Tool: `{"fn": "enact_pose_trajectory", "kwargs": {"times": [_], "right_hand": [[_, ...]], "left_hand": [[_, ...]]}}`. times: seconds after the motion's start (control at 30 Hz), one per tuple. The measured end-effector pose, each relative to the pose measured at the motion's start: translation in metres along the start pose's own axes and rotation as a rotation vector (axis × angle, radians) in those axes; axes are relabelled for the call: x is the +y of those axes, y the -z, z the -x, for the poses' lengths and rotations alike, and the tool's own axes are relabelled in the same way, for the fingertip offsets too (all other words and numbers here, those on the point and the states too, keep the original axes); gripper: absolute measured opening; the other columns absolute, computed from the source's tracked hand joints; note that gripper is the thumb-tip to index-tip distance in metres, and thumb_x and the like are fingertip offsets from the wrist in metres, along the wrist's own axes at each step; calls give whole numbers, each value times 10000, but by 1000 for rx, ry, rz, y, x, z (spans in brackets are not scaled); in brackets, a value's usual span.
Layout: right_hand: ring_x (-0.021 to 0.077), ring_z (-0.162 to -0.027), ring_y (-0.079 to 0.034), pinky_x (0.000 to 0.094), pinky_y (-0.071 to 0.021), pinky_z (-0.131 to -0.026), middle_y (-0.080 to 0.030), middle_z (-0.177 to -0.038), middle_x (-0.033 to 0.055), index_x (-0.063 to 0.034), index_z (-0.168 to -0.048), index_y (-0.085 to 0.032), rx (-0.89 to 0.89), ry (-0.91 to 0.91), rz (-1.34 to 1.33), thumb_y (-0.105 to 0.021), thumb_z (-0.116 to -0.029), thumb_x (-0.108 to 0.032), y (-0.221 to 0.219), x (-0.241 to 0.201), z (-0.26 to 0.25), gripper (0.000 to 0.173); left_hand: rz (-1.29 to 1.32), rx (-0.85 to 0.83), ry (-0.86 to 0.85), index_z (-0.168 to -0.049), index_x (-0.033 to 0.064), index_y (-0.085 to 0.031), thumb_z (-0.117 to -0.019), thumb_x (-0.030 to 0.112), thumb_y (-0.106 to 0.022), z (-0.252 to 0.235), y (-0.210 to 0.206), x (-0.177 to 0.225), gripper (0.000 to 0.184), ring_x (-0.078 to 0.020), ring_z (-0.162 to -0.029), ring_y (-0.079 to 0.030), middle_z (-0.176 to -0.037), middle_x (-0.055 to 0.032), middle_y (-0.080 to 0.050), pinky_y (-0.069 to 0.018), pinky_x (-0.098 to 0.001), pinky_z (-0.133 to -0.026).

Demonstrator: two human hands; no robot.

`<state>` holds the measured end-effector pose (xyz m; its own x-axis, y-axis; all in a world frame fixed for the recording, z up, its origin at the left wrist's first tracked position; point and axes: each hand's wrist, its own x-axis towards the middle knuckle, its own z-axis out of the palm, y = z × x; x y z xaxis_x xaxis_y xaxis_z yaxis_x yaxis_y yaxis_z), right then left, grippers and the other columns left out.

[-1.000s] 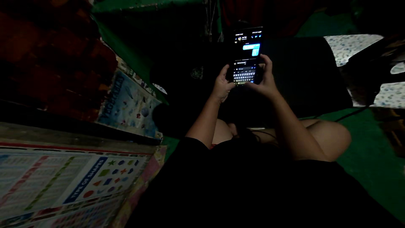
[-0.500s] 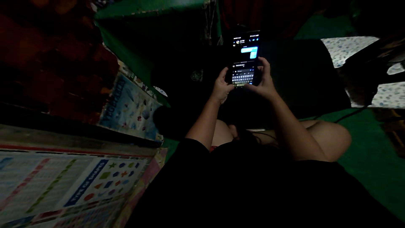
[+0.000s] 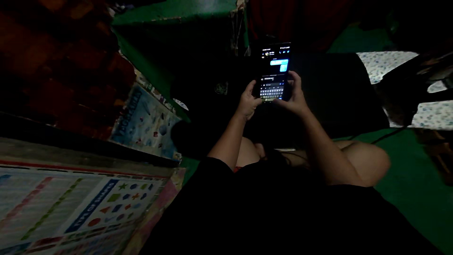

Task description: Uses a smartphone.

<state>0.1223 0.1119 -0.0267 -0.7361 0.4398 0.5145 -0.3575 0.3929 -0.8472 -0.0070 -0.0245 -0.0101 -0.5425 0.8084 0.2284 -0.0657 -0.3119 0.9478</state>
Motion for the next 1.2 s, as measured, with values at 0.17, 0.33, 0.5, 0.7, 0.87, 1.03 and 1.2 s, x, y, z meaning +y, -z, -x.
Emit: {"fn": "enact_pose_trajectory", "kwargs": {"times": [0.17,0.33,0.5,0.7,0.87,1.03,1.2], "right_hand": [[94,-1127,-636,236,-555,-957,-557,-1283,150,43,-1545,-210,14,-21,-17,-773,-769,-56,-1,-2,1,965],[76,-1128,-634,222,-553,-955,-559,-1292,147,38,-1545,-216,19,-40,-14,-777,-767,-31,-2,-5,1,961],[90,-1114,-646,236,-558,-950,-576,-1274,148,39,-1537,-224,9,-44,-12,-770,-772,-35,-2,-5,2,943],[99,-1148,-628,235,-542,-972,-556,-1314,176,43,-1545,-231,22,-42,33,-783,-774,-58,-1,-2,1,954],[145,-1196,-617,273,-526,-1002,-544,-1382,234,54,-1540,-252,27,-77,77,-779,-788,-72,-1,-5,2,927],[170,-1213,-621,294,-525,-1018,-545,-1405,243,56,-1519,-311,10,-113,125,-781,-808,-72,-1,-5,3,861],[159,-1215,-615,288,-517,-1023,-547,-1404,239,69,-1504,-341,-1,-78,121,-700,-881,-135,2,-4,4,748]], "left_hand": [[-10,15,22,-1534,-43,-273,-764,-262,-506,1,-2,2,833,-173,-1165,-622,-1440,-199,-505,-540,-324,-974],[-10,-8,12,-1539,-40,-273,-769,-244,-532,0,1,0,837,-183,-1204,-605,-1457,-204,-497,-524,-338,-1005],[26,0,20,-1542,-32,-276,-777,-255,-501,1,0,0,827,-195,-1200,-612,-1465,-206,-492,-531,-343,-1000],[-6,11,26,-1530,-47,-285,-776,-254,-538,0,0,-1,822,-198,-1200,-608,-1455,-215,-497,-532,-351,-990],[7,33,50,-1537,-42,-277,-777,-268,-522,0,-1,1,830,-208,-1173,-624,-1442,-229,-503,-542,-359,-971],[22,18,30,-1528,-53,-278,-779,-251,-508,2,0,0,809,-194,-1166,-627,-1417,-211,-525,-539,-353,-988],[13,16,33,-1528,-47,-296,-799,-240,-505,1,0,0,782,-200,-1187,-612,-1439,-214,-512,-529,-359,-996]]}}
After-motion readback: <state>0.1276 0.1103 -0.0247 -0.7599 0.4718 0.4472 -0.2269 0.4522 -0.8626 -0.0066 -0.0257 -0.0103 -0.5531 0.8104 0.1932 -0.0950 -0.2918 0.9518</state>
